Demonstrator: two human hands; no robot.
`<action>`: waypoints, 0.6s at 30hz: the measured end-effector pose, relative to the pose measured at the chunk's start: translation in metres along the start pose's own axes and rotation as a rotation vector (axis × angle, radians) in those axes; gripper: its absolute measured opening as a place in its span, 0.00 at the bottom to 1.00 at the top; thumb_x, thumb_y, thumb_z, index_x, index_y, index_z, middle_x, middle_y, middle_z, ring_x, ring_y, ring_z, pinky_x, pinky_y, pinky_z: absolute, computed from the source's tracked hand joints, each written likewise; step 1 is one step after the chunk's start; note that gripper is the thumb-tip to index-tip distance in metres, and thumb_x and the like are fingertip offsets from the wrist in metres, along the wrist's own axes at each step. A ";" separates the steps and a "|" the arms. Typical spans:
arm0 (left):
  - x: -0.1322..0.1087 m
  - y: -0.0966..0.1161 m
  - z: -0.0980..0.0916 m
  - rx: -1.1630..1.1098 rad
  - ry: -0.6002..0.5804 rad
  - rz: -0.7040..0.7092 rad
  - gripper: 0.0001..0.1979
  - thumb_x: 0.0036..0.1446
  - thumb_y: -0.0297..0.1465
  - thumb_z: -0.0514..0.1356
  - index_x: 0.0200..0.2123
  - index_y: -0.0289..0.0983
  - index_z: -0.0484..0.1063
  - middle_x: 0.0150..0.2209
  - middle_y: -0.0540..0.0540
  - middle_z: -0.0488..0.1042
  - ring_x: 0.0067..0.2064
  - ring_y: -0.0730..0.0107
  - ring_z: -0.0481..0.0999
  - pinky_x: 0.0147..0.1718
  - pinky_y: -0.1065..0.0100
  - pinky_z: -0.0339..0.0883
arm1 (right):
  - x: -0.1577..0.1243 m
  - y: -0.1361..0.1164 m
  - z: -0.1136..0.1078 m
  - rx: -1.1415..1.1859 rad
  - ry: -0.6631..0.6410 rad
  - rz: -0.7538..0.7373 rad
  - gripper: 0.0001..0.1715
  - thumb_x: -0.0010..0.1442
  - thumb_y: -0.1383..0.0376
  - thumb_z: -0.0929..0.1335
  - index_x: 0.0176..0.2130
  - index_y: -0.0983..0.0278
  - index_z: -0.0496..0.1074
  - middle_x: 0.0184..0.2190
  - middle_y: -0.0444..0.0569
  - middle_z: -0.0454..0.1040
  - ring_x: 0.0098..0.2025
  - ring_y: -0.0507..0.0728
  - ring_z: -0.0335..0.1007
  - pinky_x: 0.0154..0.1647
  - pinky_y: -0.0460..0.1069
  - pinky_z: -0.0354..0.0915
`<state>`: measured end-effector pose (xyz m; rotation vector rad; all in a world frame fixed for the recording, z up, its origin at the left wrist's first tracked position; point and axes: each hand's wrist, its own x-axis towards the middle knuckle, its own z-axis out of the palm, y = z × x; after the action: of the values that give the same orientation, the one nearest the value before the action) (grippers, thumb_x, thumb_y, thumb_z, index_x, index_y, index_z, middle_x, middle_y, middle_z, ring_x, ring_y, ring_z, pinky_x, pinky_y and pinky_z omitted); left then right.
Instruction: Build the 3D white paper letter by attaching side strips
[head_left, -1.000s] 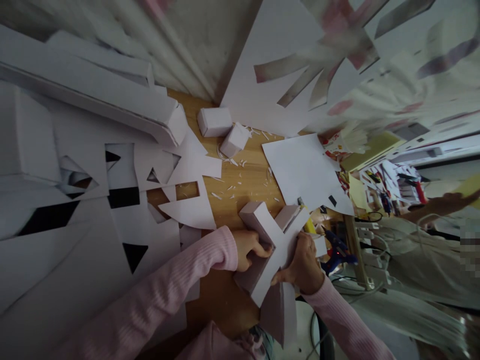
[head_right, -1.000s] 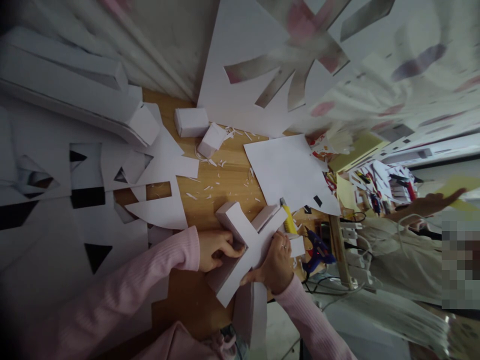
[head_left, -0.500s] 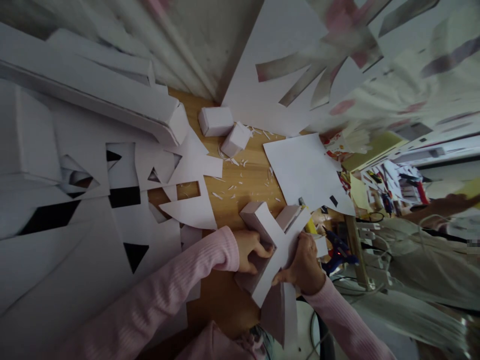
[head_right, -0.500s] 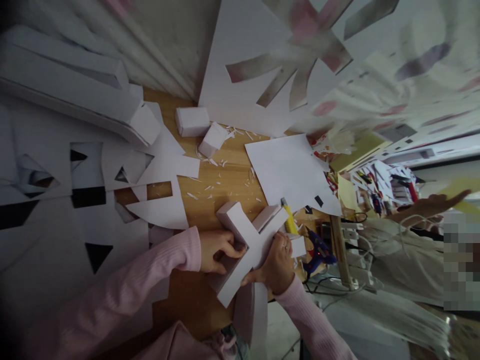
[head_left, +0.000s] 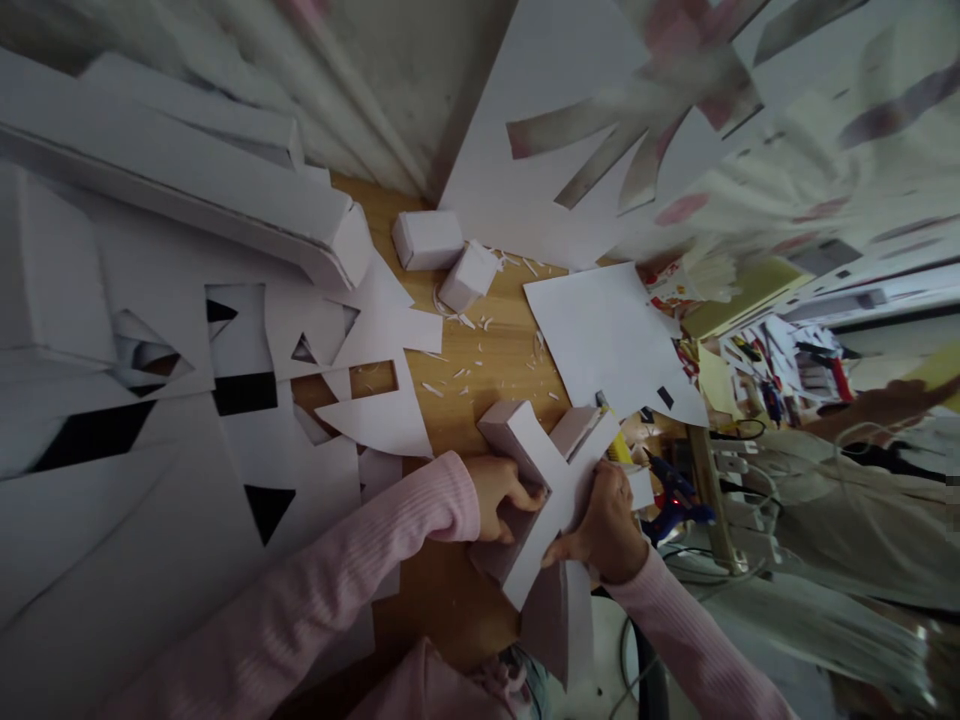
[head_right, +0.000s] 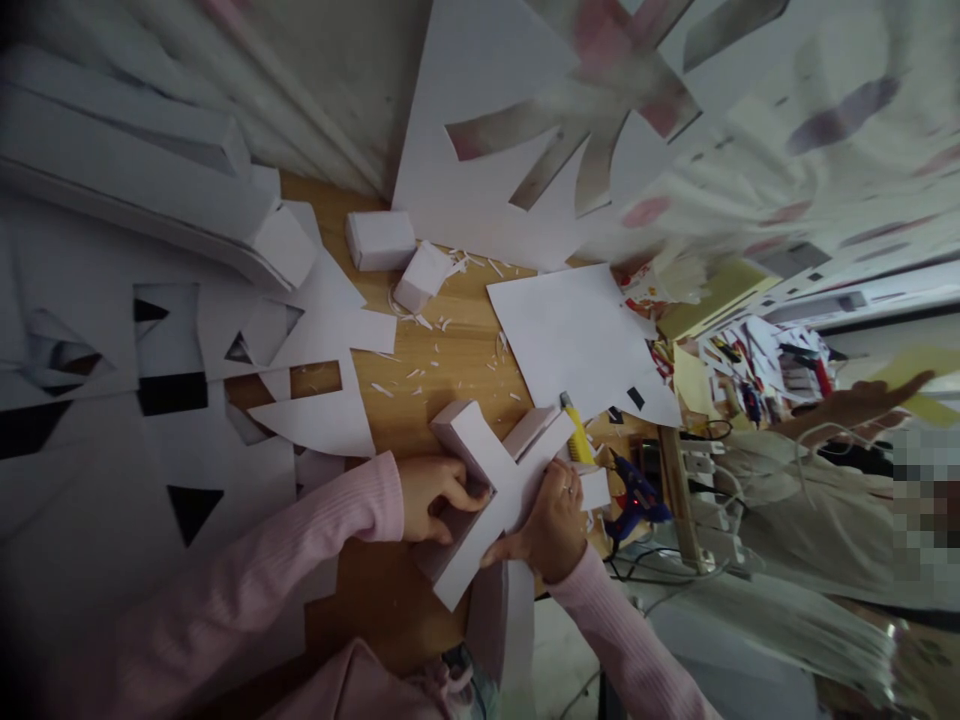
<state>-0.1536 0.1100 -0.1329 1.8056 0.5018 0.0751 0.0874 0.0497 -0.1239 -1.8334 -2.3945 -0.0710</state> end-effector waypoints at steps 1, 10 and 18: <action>0.000 0.000 0.000 -0.002 0.002 -0.003 0.33 0.46 0.30 0.68 0.57 0.42 0.68 0.50 0.43 0.71 0.43 0.60 0.74 0.40 0.66 0.67 | 0.000 0.000 0.000 0.001 -0.003 0.002 0.69 0.29 0.23 0.59 0.52 0.71 0.55 0.42 0.64 0.64 0.45 0.78 0.64 0.45 0.73 0.62; 0.006 -0.007 0.008 -0.058 0.063 0.006 0.33 0.42 0.29 0.69 0.55 0.42 0.71 0.50 0.44 0.73 0.50 0.54 0.72 0.47 0.62 0.66 | -0.001 0.001 0.001 0.016 -0.007 0.027 0.63 0.31 0.28 0.63 0.51 0.69 0.56 0.42 0.64 0.65 0.46 0.77 0.64 0.46 0.73 0.61; 0.011 -0.026 0.018 -0.158 0.143 0.123 0.33 0.39 0.26 0.70 0.52 0.43 0.73 0.45 0.48 0.75 0.41 0.64 0.75 0.43 0.69 0.67 | 0.000 -0.001 0.004 0.031 0.014 0.037 0.68 0.27 0.26 0.63 0.52 0.70 0.56 0.43 0.64 0.65 0.46 0.78 0.64 0.49 0.74 0.59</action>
<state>-0.1461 0.1031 -0.1648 1.6819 0.4719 0.3223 0.0864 0.0500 -0.1279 -1.8567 -2.3380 -0.0433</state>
